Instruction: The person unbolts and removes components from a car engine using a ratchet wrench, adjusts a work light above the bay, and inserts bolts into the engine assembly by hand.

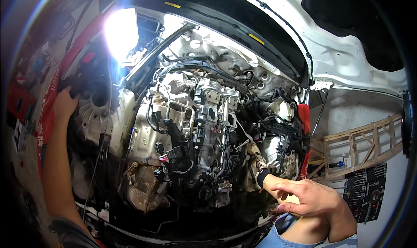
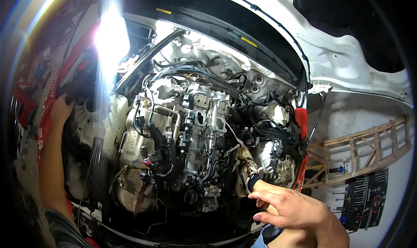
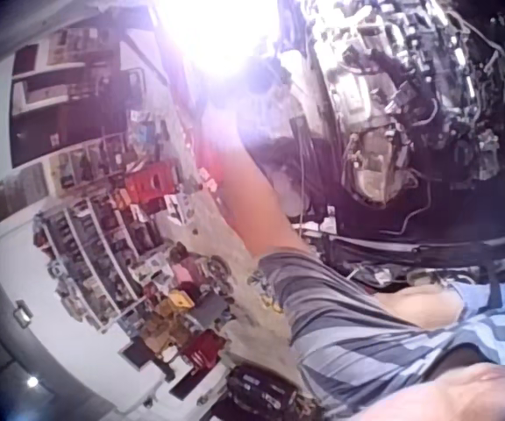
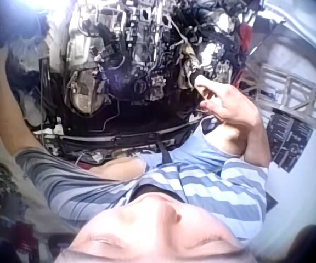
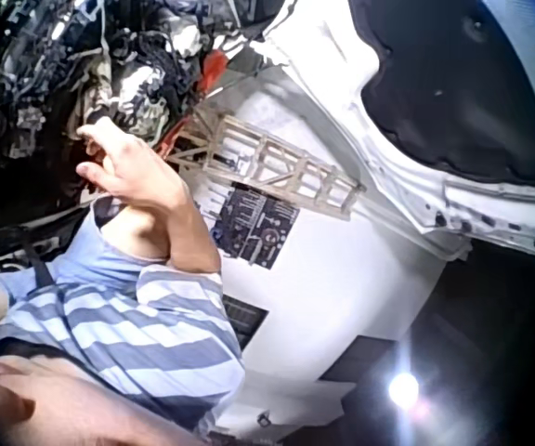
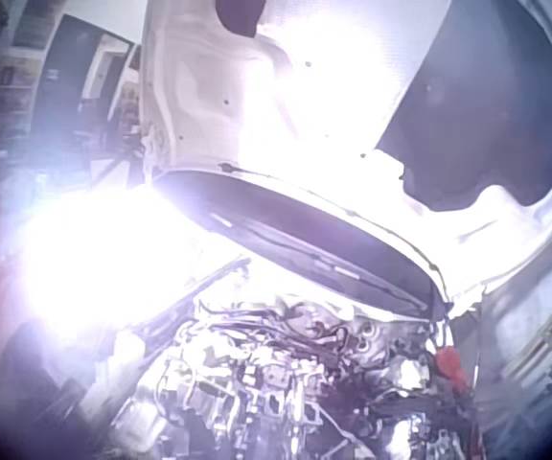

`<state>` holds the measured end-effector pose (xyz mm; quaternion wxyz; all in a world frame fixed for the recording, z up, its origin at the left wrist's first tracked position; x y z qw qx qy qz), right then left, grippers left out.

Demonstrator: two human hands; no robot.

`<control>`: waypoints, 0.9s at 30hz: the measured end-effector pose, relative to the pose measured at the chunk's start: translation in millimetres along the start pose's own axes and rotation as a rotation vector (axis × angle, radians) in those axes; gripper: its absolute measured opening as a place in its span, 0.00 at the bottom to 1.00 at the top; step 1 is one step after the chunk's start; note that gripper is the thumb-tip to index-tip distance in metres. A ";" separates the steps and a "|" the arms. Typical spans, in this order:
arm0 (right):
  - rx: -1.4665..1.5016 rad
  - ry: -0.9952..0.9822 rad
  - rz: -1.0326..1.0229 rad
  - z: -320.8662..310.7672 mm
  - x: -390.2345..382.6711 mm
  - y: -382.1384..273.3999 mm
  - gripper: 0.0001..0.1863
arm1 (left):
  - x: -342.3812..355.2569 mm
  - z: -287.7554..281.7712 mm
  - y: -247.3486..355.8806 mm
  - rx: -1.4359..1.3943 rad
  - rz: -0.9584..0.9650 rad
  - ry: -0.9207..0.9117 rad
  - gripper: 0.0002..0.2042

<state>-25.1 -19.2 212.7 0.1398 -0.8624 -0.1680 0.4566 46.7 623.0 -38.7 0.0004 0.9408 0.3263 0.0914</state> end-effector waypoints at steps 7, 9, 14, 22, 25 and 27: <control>0.089 -0.064 -0.001 8.7 17.2 16.0 0.32 | -35.3 -28.1 16.2 -0.009 0.155 0.149 0.17; 0.136 -0.063 0.035 8.9 14.3 17.5 0.33 | -36.2 -23.3 26.3 0.068 0.193 0.183 0.19; 0.105 -0.056 0.017 11.1 12.8 21.3 0.31 | -23.4 -19.3 39.6 0.090 0.230 0.034 0.21; 0.142 -0.072 0.063 11.4 13.8 17.3 0.31 | -18.6 -32.4 37.9 0.127 0.066 0.098 0.20; 0.169 -0.052 0.089 9.8 13.9 21.3 0.30 | -20.5 -35.3 41.1 0.190 0.062 0.143 0.21; 0.152 -0.054 0.081 10.7 14.3 25.4 0.30 | -20.1 -33.7 36.8 0.212 0.037 0.138 0.24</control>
Point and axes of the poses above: each hand's wrist, its own x-axis towards the middle knuckle, its own z-axis out of the palm, y = z × x, the point moved 9 cm from there along x, towards the middle knuckle, and after that the axes turned 11 degrees about x, right-handed, at the moved point
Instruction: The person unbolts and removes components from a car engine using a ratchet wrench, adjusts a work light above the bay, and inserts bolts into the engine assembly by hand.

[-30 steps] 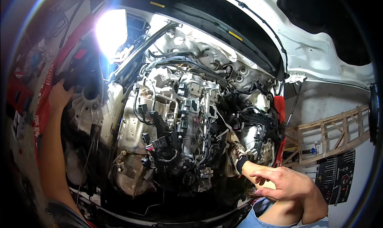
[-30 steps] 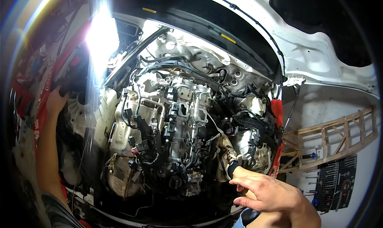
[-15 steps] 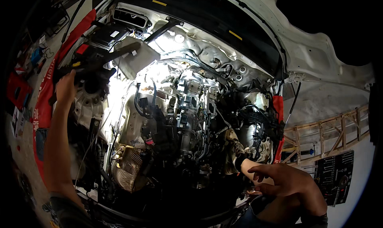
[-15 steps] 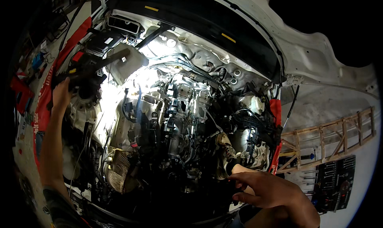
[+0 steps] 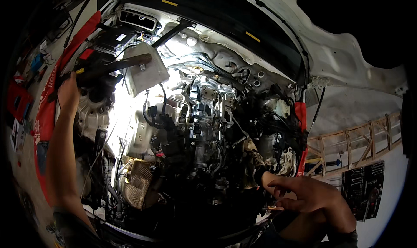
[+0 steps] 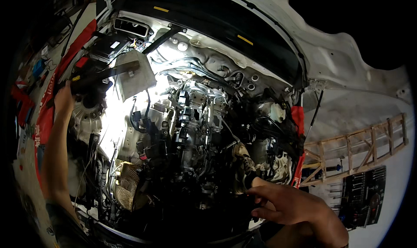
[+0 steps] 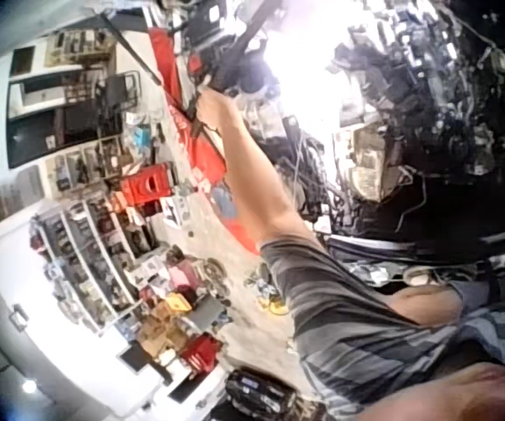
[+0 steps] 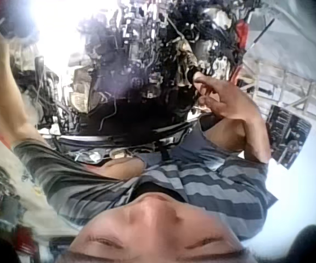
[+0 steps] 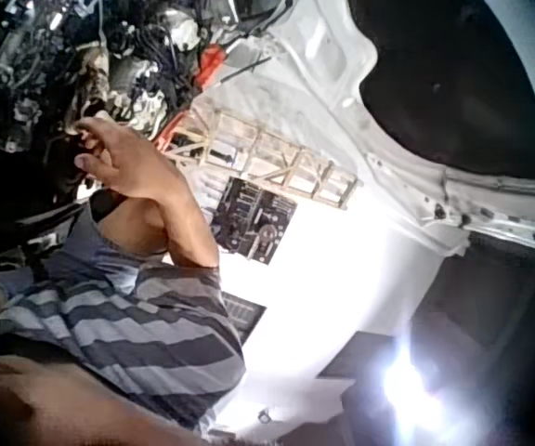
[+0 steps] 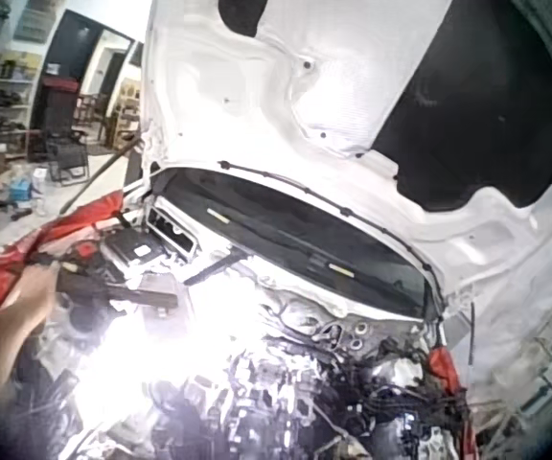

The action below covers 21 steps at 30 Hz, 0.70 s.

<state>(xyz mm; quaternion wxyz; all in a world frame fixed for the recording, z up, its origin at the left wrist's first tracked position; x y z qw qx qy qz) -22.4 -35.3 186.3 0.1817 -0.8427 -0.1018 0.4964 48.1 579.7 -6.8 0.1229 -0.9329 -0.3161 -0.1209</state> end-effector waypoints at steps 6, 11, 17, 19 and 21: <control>-0.055 -0.008 -0.037 1.1 0.1 -3.2 0.28 | 0.7 2.1 4.5 0.035 0.055 -0.016 0.30; -0.064 0.012 -0.011 -0.6 -1.1 -0.9 0.29 | -7.4 -19.0 16.8 0.029 0.035 -0.017 0.28; -0.053 -0.051 -0.041 5.7 -2.0 -9.1 0.35 | -1.2 -10.7 3.2 0.154 0.228 0.125 0.25; -0.066 -0.053 0.016 5.4 -2.0 -8.3 0.34 | -3.4 -23.4 -10.4 0.045 0.240 0.078 0.23; -0.101 -0.044 0.003 3.0 0.9 -9.1 0.34 | -9.9 -40.0 -42.6 -0.033 0.233 0.186 0.23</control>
Point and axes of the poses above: each hand's wrist, its own x-axis towards the middle knuckle, its own z-axis out of the palm, y = z × x, the point moved 9 cm from there along x, towards the middle knuckle, and after that the axes turned 11 degrees about x, right-handed, at the moved point
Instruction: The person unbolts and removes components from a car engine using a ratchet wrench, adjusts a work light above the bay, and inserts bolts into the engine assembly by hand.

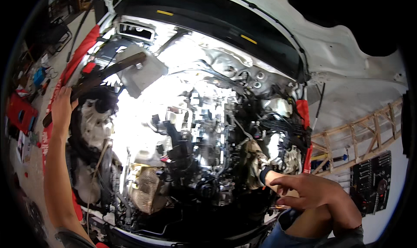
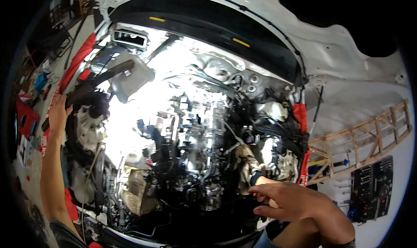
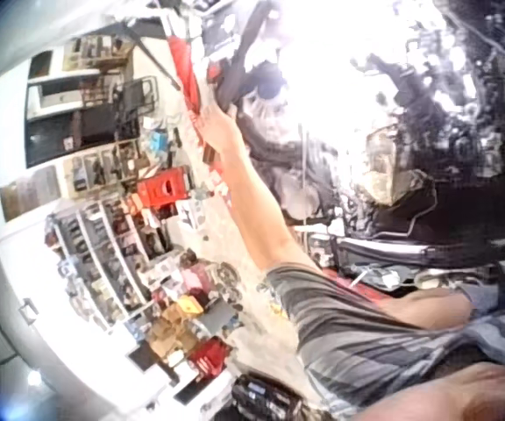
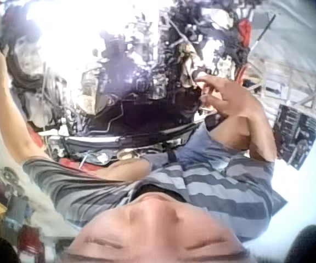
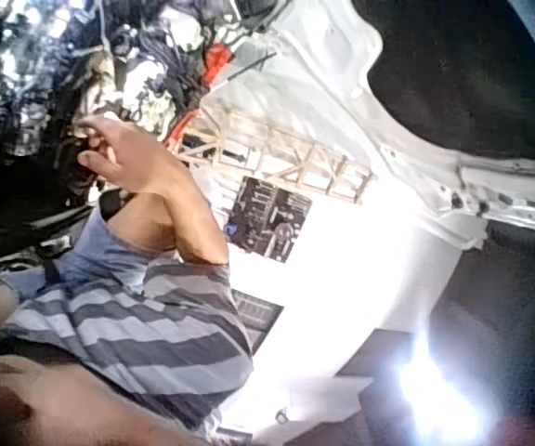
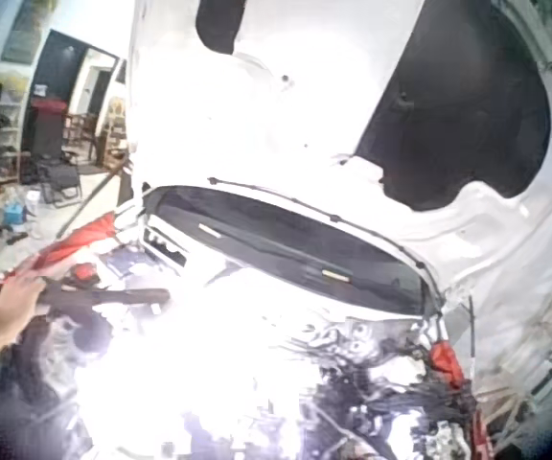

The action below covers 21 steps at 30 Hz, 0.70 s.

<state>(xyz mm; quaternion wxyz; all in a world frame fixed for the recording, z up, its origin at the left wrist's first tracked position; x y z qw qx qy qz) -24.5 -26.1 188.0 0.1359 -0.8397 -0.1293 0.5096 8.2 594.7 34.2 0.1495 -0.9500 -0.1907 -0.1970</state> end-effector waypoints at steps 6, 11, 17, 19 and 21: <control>0.026 0.070 -0.087 -6.4 -1.2 3.9 0.27 | 22.9 -114.2 -15.5 0.016 0.021 0.139 0.16; -0.066 0.078 -0.261 -8.5 -0.4 -11.0 0.25 | 45.3 -172.8 -4.9 -0.230 0.049 0.229 0.15; -0.037 0.065 -0.294 -1.7 8.4 3.6 0.24 | 65.7 -134.9 115.7 -0.293 0.113 0.121 0.17; -0.035 0.055 -0.339 -0.8 4.5 -10.6 0.23 | 60.9 -115.2 141.6 -0.309 0.002 0.073 0.17; -0.058 0.060 -0.338 3.1 3.6 -13.5 0.23 | 55.0 -82.1 164.9 -0.390 -0.014 -0.034 0.19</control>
Point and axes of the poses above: each hand's wrist, its own x-axis towards the middle knuckle, its own z-axis out of the palm, y = z × x, the point moved 9 cm from there along x, towards the middle knuckle, and after that the axes turned 11 degrees about x, right-handed, at the moved point
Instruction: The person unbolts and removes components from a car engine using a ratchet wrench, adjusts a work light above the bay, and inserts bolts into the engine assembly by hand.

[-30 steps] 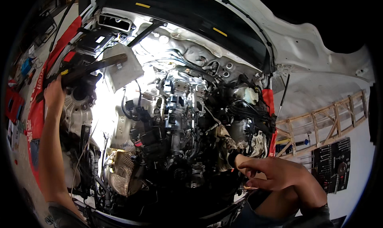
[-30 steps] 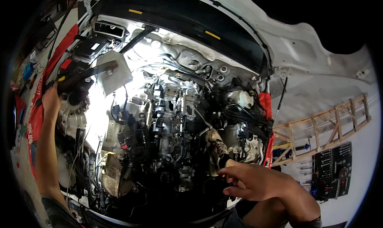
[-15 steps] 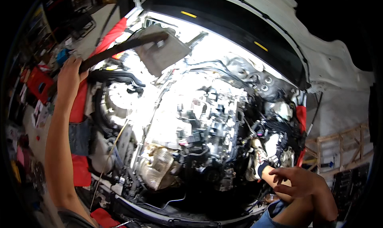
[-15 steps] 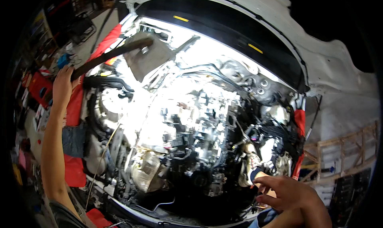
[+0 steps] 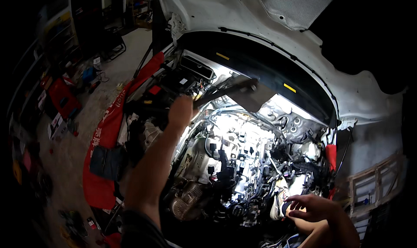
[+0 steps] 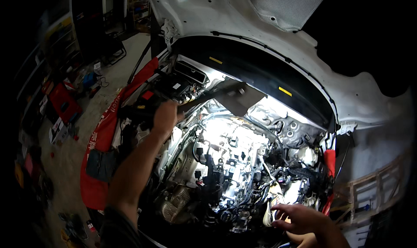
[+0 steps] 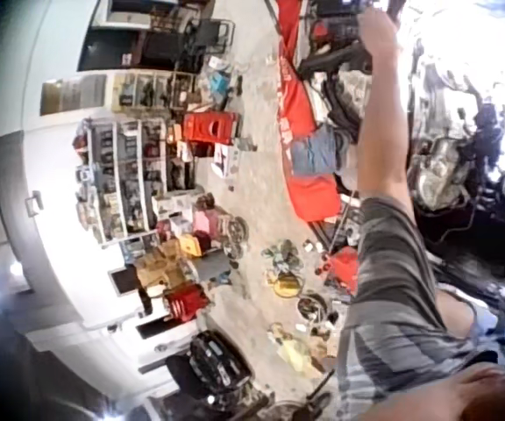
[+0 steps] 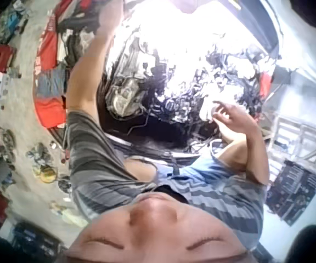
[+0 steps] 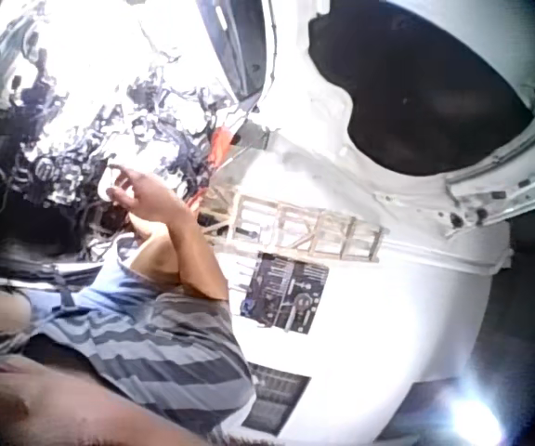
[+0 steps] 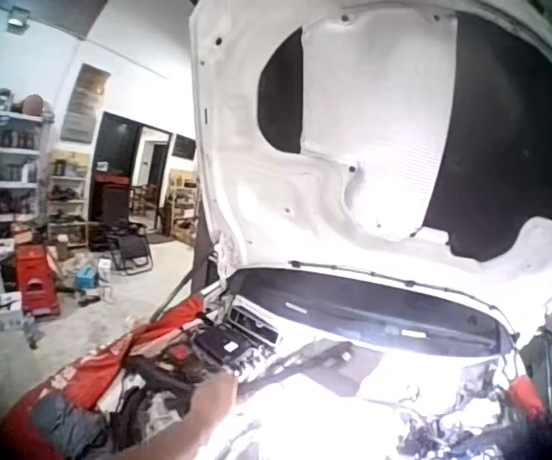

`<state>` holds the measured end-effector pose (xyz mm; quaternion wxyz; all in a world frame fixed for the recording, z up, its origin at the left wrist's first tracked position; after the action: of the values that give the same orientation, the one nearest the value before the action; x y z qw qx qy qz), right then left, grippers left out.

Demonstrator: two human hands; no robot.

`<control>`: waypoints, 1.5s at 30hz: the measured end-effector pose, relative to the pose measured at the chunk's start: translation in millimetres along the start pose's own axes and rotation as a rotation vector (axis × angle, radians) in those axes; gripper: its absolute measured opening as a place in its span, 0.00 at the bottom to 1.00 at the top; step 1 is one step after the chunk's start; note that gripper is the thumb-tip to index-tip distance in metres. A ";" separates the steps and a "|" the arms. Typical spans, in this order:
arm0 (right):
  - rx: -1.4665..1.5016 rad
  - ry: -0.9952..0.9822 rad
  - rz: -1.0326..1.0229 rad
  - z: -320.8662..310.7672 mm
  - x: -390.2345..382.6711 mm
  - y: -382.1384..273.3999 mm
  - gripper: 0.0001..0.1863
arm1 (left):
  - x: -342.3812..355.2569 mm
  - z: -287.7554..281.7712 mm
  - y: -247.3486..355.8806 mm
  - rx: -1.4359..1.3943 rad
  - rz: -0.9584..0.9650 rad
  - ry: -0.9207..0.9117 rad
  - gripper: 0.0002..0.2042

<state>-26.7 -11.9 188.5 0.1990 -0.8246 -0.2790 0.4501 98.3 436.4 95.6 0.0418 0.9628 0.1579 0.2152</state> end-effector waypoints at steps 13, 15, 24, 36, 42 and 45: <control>-0.039 -0.194 0.050 23.0 -21.7 -13.2 0.24 | -23.0 -87.4 75.6 -0.162 0.084 0.183 0.18; 0.005 -0.095 0.418 11.6 -31.3 1.5 0.24 | -11.5 -116.7 21.4 -0.087 0.232 0.309 0.17; -0.130 -0.021 0.245 9.4 -23.2 -7.5 0.22 | 12.8 -80.6 -76.4 0.102 0.166 0.183 0.19; 0.168 0.056 0.133 -3.2 -21.9 2.1 0.25 | 63.8 63.5 -7.6 -0.269 0.097 0.107 0.15; 0.364 0.043 0.278 -2.7 -15.1 19.3 0.28 | 69.7 128.0 13.4 -0.268 0.034 -0.097 0.18; 0.089 0.032 0.300 -18.1 -3.8 -7.1 0.35 | 66.6 172.5 5.4 -0.277 0.079 -0.275 0.25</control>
<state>-14.9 -10.3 204.3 0.1704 -0.8544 -0.1290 0.4736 230.7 450.6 -32.8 0.1865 0.9736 0.0815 0.1030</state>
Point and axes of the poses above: each hand's wrist, its own x-axis towards the middle knuckle, its own z-axis out of the palm, y = z × x, the point moved 9 cm from there along x, towards the middle knuckle, and after that the axes turned 11 degrees about x, right-handed, at the moved point
